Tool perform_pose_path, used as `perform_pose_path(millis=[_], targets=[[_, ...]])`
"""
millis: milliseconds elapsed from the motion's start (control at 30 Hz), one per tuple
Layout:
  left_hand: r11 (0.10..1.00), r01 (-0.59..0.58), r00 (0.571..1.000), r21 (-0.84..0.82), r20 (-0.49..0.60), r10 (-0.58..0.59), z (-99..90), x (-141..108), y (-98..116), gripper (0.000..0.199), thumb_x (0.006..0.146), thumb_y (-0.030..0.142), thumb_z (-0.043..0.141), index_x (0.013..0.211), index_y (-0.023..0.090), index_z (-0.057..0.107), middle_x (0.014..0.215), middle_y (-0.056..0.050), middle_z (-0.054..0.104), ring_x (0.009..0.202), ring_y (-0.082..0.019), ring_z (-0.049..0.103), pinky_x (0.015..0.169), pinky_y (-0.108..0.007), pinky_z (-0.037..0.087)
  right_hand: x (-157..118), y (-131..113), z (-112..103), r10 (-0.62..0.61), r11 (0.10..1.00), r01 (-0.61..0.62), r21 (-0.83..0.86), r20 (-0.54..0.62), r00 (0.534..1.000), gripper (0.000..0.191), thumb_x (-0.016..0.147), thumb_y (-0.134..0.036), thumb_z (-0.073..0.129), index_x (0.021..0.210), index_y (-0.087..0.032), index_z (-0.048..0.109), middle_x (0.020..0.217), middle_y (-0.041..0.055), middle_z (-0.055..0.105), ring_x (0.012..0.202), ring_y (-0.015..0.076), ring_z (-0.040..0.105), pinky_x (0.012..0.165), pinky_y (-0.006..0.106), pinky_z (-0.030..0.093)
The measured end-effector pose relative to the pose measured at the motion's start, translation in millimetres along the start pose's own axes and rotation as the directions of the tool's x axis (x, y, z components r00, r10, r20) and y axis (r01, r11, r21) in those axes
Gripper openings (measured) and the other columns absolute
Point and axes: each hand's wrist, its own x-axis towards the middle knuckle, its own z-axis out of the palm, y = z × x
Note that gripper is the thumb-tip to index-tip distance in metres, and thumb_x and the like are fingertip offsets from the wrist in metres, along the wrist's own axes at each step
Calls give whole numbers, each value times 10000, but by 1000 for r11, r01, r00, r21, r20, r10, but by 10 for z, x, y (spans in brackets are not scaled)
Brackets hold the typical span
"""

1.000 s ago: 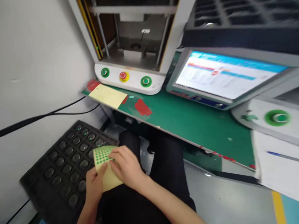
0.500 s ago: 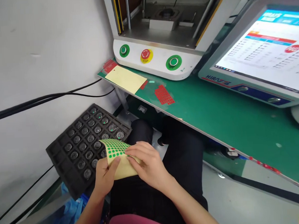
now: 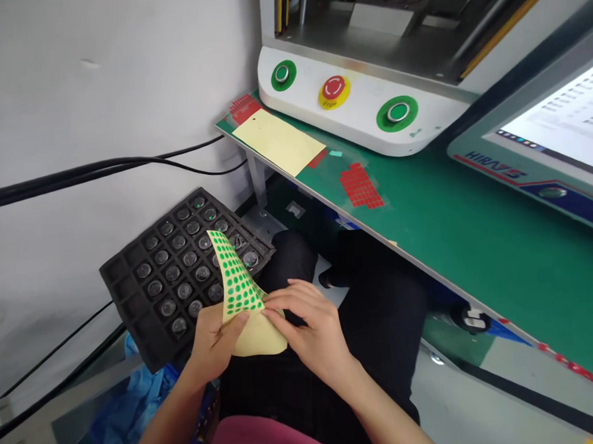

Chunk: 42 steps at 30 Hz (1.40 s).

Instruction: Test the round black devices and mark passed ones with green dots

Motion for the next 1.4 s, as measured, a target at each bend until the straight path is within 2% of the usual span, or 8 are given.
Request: perform_pose_path(millis=[200,300,500,667,900,1133,1300,1400], targets=[[985,137,990,-103,-30,-141,27,-43,-109,319,868,314,527,635,154,675,600,-21,631,548,-138,530,564,-233,414,-49,-42,76,-91,992,87,-92,-41,995,95,824,-138,675,826,-233,673,784,10,750,714,183,714,855,431,547],[958,238,938,-158,-218,-269,-120,-70,-320,295,815,324,591,590,146,661,577,-16,639,531,-139,540,544,-235,434,-3,73,183,-24,999,22,-40,-53,998,82,828,-151,672,797,-228,673,827,32,741,760,192,706,781,372,562],[839,333,390,-431,-747,-539,-728,-245,-864,275,686,379,731,759,115,698,656,-12,687,561,-144,594,531,-241,483,234,753,867,328,939,-344,-19,359,874,154,875,-219,568,745,-172,637,732,32,679,600,146,637,615,263,511],[814,261,294,-518,-761,-578,-850,-357,-1057,289,585,312,780,781,126,678,766,-31,722,653,-149,649,633,-251,534,261,1050,1381,340,933,-338,-123,613,714,171,844,-126,538,709,-168,633,596,-20,631,503,115,594,591,220,444],[691,236,367,-683,-596,-715,-622,-334,-1130,325,573,370,764,774,136,661,754,-50,731,634,-175,679,622,-279,557,234,1097,1567,450,893,-344,-291,605,657,160,758,-83,582,660,-197,635,643,3,663,641,155,620,629,237,396],[625,303,543,-720,-408,-734,-518,-332,-978,318,530,333,807,743,121,704,749,-81,746,649,-220,688,590,-296,545,262,910,1521,509,861,-455,-228,425,749,102,817,-220,603,724,-177,599,530,-22,588,468,136,571,504,243,449],[640,361,659,-679,-300,-690,-475,-344,-850,276,571,336,787,740,128,724,749,-65,743,664,-205,671,611,-277,528,324,333,1133,67,991,-96,89,284,957,101,873,-255,587,902,-209,673,907,66,695,853,194,655,765,349,543],[660,386,706,-645,-254,-661,-453,-322,-749,238,603,330,763,717,126,719,718,-54,733,610,-170,635,580,-252,512,335,146,1014,-183,977,137,164,309,933,130,889,-185,579,939,-219,695,913,58,713,843,186,652,751,343,551]])
